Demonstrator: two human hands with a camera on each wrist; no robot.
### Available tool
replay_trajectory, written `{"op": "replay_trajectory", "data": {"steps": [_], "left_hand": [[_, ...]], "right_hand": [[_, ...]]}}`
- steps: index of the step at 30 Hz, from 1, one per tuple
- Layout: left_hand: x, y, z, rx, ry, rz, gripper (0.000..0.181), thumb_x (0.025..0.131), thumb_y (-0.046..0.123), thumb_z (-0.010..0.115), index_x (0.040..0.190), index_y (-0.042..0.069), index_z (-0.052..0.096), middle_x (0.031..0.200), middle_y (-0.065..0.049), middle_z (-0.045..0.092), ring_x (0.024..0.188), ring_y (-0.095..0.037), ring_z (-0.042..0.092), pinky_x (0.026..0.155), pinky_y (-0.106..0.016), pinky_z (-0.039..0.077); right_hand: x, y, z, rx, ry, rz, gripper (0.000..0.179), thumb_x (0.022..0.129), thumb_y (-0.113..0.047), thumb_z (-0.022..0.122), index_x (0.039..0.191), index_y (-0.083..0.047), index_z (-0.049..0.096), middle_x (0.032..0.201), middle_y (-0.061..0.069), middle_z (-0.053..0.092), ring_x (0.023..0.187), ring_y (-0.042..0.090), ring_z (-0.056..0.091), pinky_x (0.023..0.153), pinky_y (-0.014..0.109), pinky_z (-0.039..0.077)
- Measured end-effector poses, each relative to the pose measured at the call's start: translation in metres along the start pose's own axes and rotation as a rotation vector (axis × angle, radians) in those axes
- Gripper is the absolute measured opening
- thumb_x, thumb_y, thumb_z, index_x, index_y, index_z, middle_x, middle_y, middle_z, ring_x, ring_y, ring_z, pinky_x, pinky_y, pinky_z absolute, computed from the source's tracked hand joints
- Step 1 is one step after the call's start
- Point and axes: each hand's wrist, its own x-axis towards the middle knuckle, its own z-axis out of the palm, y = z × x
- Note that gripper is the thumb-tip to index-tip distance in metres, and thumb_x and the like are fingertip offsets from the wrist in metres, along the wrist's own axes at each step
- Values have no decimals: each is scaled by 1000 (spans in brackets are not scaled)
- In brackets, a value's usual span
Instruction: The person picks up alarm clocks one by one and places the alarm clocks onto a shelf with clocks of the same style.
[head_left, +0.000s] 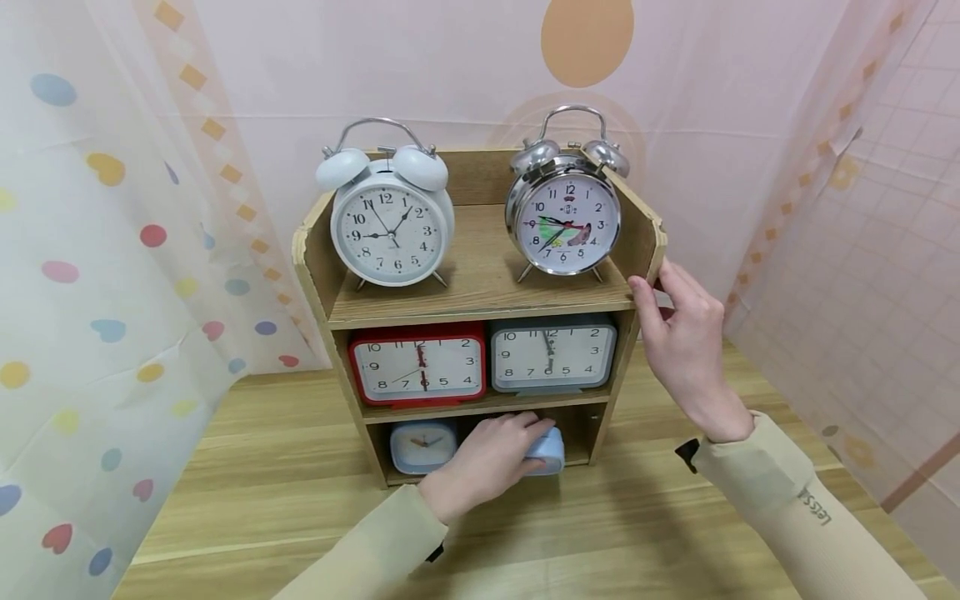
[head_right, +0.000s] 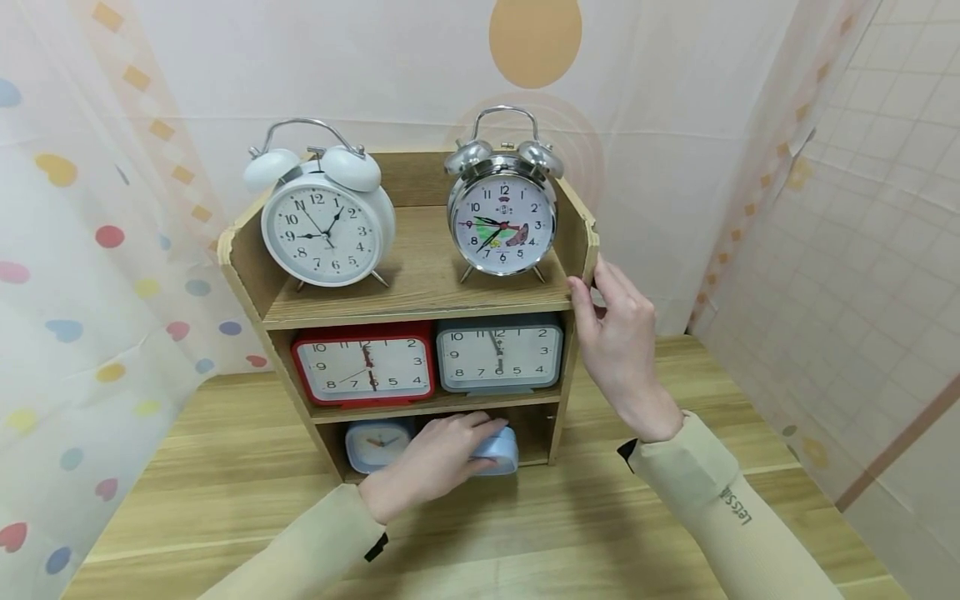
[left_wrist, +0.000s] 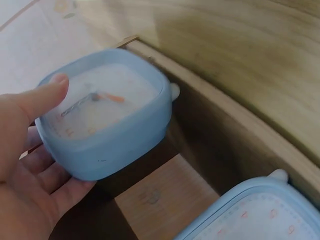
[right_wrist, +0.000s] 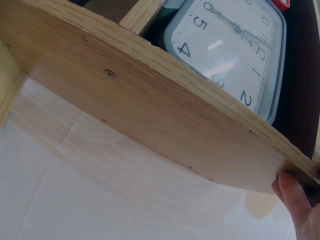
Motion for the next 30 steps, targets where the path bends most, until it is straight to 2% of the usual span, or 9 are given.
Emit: {"op": "replay_trajectory", "data": {"steps": [5,13,23,30], "left_hand": [[1,2,9,31,39,12,46,93,34,81,132,11,71,121,-4,76,101,-17,76,77,-29,63],[6,0,12,58,102,0,45,92,36,80,130,12,72,117,-3,76,93,-17,76,71,-28,62],[9,2,21,45,78,-35,48,94,35,79,135,12,71,128,-7,76,97,-20,77,74,-30,64],[13,4,24,45,82,-35,47,96,34,77,136,12,70,130,-7,75,98,-20,77,77,-31,64]], "right_hand": [[0,0,0,-2,2,2,23,103,-7,65,119,9,72,106,25,76,92,31,74,71,-6,45],[0,0,0,5,2,-1,22,103,-7,65,115,10,72,106,26,76,94,35,75,71,-7,44],[0,1,1,4,6,-22,22,104,-7,64,113,11,71,102,26,75,93,37,76,71,-8,43],[-1,2,1,-5,8,-22,20,104,-7,64,111,11,71,99,25,74,92,37,76,71,-8,43]]}}
